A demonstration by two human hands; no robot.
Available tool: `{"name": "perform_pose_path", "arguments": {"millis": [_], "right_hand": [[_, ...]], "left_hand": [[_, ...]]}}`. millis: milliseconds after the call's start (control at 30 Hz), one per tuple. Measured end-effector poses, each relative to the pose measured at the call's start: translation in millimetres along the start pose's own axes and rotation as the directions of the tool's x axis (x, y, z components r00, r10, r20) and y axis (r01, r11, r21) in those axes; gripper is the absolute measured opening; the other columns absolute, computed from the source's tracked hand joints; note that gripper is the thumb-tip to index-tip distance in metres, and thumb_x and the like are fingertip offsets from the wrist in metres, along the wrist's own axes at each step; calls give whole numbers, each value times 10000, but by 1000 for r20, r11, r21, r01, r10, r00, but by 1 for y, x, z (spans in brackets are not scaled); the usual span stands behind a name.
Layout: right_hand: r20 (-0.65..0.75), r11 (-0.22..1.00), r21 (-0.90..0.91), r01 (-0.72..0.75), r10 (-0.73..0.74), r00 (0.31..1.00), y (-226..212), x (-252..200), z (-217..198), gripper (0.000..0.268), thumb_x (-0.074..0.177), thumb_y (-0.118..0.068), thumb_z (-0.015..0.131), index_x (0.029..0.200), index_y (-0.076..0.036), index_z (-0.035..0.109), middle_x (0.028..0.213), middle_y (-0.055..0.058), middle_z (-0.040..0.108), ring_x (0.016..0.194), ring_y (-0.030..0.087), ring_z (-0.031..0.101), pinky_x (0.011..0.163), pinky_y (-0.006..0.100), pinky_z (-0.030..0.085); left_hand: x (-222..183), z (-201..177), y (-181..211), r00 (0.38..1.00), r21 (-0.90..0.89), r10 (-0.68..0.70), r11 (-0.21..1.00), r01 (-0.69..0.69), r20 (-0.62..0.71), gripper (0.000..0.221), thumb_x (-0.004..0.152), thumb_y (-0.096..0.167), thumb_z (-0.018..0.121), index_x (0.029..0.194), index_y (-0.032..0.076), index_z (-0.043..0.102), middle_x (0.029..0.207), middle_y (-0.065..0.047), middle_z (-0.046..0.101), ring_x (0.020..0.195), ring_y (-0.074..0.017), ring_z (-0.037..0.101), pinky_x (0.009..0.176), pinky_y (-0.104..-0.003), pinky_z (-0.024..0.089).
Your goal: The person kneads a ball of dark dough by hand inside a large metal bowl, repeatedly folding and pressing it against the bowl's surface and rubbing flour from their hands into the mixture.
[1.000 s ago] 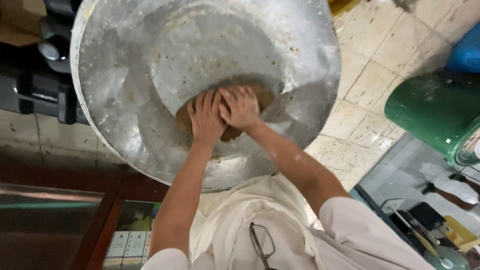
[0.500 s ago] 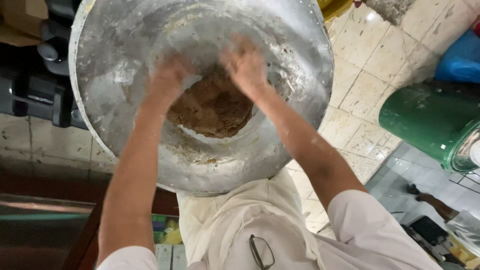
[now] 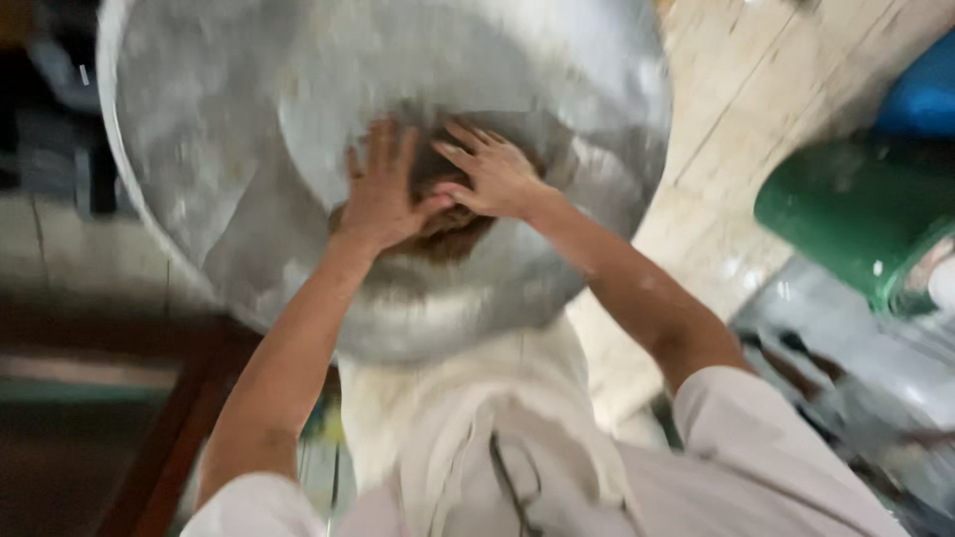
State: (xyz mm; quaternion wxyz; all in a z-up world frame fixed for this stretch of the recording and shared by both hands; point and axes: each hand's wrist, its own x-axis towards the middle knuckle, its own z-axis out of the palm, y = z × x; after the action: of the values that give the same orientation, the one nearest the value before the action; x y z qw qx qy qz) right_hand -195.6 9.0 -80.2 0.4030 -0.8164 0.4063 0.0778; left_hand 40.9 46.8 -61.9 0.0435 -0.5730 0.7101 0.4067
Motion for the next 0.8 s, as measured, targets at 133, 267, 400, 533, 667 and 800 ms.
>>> {"name": "perform_pose_path", "arguments": {"millis": [133, 267, 400, 533, 667, 800], "right_hand": [[-156, 1000, 14, -6, 8, 988, -50, -104, 22, 831, 881, -542, 702, 1549, -159, 388, 1612, 194, 353, 1483, 424, 319, 1213, 610, 237], [-257, 997, -56, -60, 44, 965, -60, -120, 53, 903, 847, -614, 707, 1560, -172, 374, 1625, 193, 314, 1511, 420, 266, 1220, 630, 206], [-237, 997, 32, -75, 81, 968, -45, -132, 54, 861, 896, -584, 696, 1575, -172, 361, 1612, 220, 379, 1496, 418, 307, 1200, 579, 240], [-282, 646, 653, -395, 692, 665, 7, -138, 38, 660, 1049, -533, 484, 1550, -113, 390, 1278, 132, 738, 1274, 311, 684, 1146, 420, 486], [-172, 553, 633, -542, 783, 598, 17, -109, 41, 620, 1001, -544, 592, 1267, 9, 680, 1208, 226, 718, 1161, 404, 674, 1004, 436, 522], [-27, 451, 687, -569, 799, 601, -3, -96, 54, 725, 921, -612, 651, 1248, 34, 675, 1243, 242, 699, 1179, 381, 664, 1016, 428, 508]], "left_hand": [[-79, 36, 52, 983, -44, -116, 991, 123, 143, 1149, 773, 874, 555, 1629, 173, 247, 1684, -209, 157, 1541, -452, 146, 1170, -698, 191], [-100, 84, 52, 996, 328, -23, 943, 51, -88, 1119, 786, 779, 644, 1697, 235, 287, 1744, -115, 226, 1564, -375, 252, 1229, -653, 227], [-112, 87, 43, 995, -1, 19, 1000, -20, -100, 1124, 770, 782, 675, 1598, 98, 343, 1623, -220, 290, 1467, -465, 294, 1128, -683, 221], [-101, 56, -10, 947, -94, -123, 991, 99, -296, 1000, 895, 785, 562, 1502, 1, 433, 1526, -264, 482, 1391, -474, 461, 1173, -567, 346], [-77, 58, -30, 867, -415, -480, 767, 489, 135, 883, 963, 749, 438, 1438, 10, 528, 1390, -279, 592, 1309, -456, 539, 1093, -514, 416], [-75, 82, -34, 769, -586, -564, 527, 616, 302, 822, 963, 711, 508, 1276, -32, 670, 1260, -244, 735, 1206, -382, 680, 1038, -466, 510]]}}
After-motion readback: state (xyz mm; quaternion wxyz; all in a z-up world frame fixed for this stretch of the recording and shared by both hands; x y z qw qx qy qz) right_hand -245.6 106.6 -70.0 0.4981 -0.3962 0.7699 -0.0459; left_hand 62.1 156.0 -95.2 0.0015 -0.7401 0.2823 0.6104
